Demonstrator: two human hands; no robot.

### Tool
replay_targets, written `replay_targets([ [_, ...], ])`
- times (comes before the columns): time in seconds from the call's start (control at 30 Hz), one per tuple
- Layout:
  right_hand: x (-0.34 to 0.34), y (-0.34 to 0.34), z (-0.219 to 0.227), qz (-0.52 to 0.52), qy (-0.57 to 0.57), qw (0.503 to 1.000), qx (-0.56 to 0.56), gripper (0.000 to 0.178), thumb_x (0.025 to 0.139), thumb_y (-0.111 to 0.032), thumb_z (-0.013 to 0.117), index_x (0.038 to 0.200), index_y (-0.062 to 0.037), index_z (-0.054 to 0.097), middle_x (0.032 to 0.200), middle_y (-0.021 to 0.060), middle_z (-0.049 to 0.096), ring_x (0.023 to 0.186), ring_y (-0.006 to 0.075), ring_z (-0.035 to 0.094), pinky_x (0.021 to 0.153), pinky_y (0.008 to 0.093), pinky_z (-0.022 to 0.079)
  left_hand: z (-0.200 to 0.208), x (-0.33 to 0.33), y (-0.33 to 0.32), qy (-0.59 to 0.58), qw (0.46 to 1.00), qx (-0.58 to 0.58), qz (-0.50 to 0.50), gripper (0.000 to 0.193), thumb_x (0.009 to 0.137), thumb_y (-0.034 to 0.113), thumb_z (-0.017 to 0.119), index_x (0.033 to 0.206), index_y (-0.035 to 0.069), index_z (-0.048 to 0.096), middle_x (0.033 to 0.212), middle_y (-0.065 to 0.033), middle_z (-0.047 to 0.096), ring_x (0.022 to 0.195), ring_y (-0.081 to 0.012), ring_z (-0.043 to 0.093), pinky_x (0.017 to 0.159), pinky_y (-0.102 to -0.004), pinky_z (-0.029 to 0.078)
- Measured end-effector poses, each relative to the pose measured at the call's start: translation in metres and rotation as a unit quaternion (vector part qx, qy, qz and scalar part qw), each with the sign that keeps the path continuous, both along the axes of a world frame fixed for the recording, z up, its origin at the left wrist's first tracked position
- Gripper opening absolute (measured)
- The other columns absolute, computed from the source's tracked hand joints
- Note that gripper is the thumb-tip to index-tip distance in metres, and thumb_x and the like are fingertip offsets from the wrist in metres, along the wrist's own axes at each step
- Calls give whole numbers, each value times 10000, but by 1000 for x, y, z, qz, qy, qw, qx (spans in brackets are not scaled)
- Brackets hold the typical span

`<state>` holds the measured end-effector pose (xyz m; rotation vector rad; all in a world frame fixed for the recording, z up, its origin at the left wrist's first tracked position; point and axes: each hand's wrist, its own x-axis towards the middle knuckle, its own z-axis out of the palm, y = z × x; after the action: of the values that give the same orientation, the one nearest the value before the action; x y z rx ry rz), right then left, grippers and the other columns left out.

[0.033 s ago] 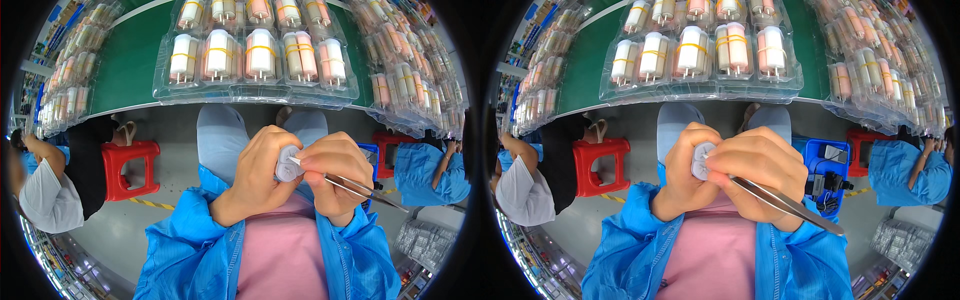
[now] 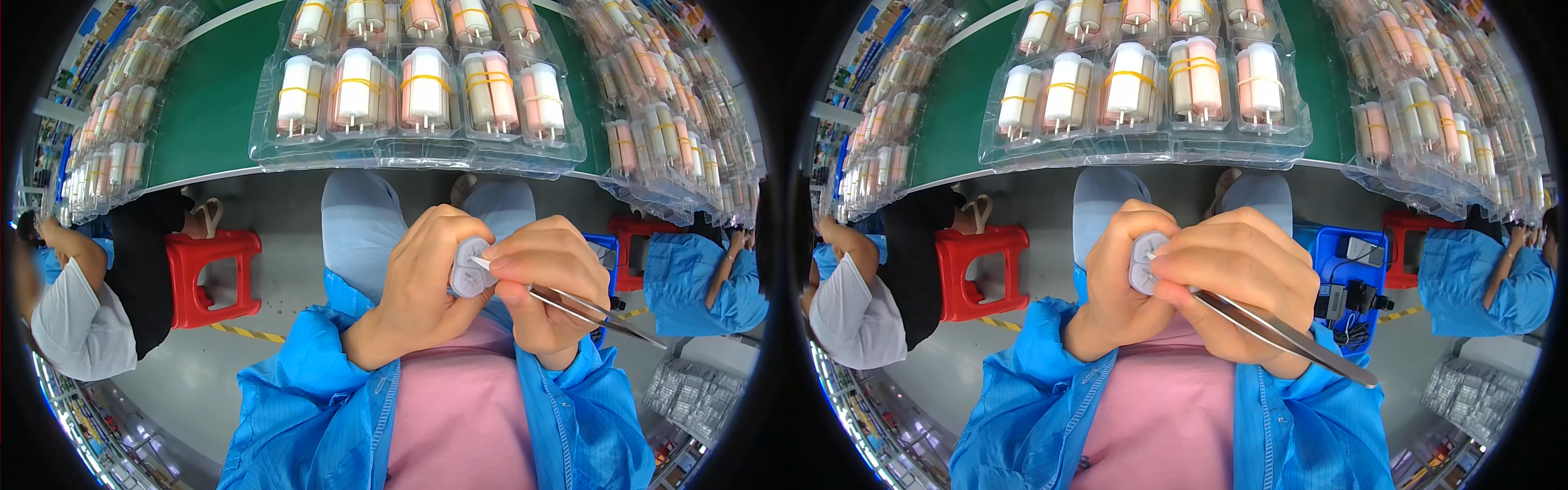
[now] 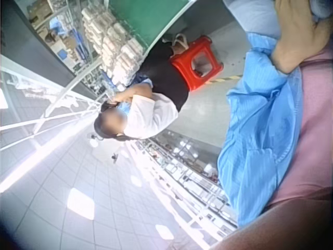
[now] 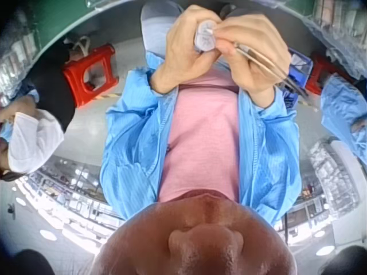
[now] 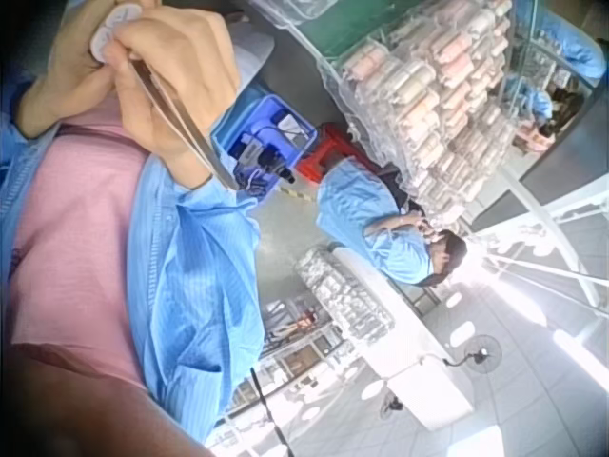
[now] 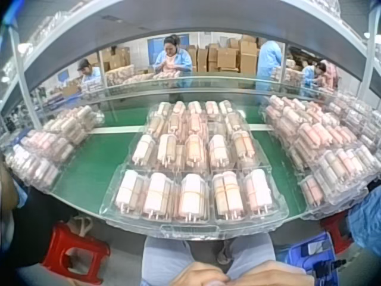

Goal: Using tweezers to place small white components into an assembly base on a factory production line.

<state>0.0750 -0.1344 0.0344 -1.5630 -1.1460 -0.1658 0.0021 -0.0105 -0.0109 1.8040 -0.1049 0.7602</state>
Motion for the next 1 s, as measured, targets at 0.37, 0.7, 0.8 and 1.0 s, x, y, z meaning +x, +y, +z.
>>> replay_targets([
  [0.37,2,-2,-4,11,17,1000,18,210,696,-90,774,866,-24,669,828,113,666,679,264,627,608,320,504,0,1,1,-9,1000,-1,-3,416,626,11,736,980,31,517,845,-126,551,722,-316,544,610,-373,435],
  [0.7,3,0,-3,18,2,1000,12,217,697,-80,769,875,-15,664,825,124,668,690,274,634,610,327,503,0,-2,2,18,1000,-17,-17,416,648,26,747,993,32,515,855,-123,555,726,-310,551,617,-366,443],
  [0.8,0,-3,-9,23,51,997,54,214,718,-104,767,883,-11,667,841,127,674,710,266,642,618,327,496,-1,-3,1,31,995,-82,-56,397,692,45,754,1005,29,511,869,-112,560,728,-269,565,614,-337,449],
  [1.0,-4,-5,-11,5,81,994,71,211,760,-139,749,902,-3,671,868,130,680,749,258,657,627,321,484,0,-4,0,48,976,-182,-106,346,768,84,745,1012,23,508,897,-79,563,737,-155,574,619,-260,447],
])
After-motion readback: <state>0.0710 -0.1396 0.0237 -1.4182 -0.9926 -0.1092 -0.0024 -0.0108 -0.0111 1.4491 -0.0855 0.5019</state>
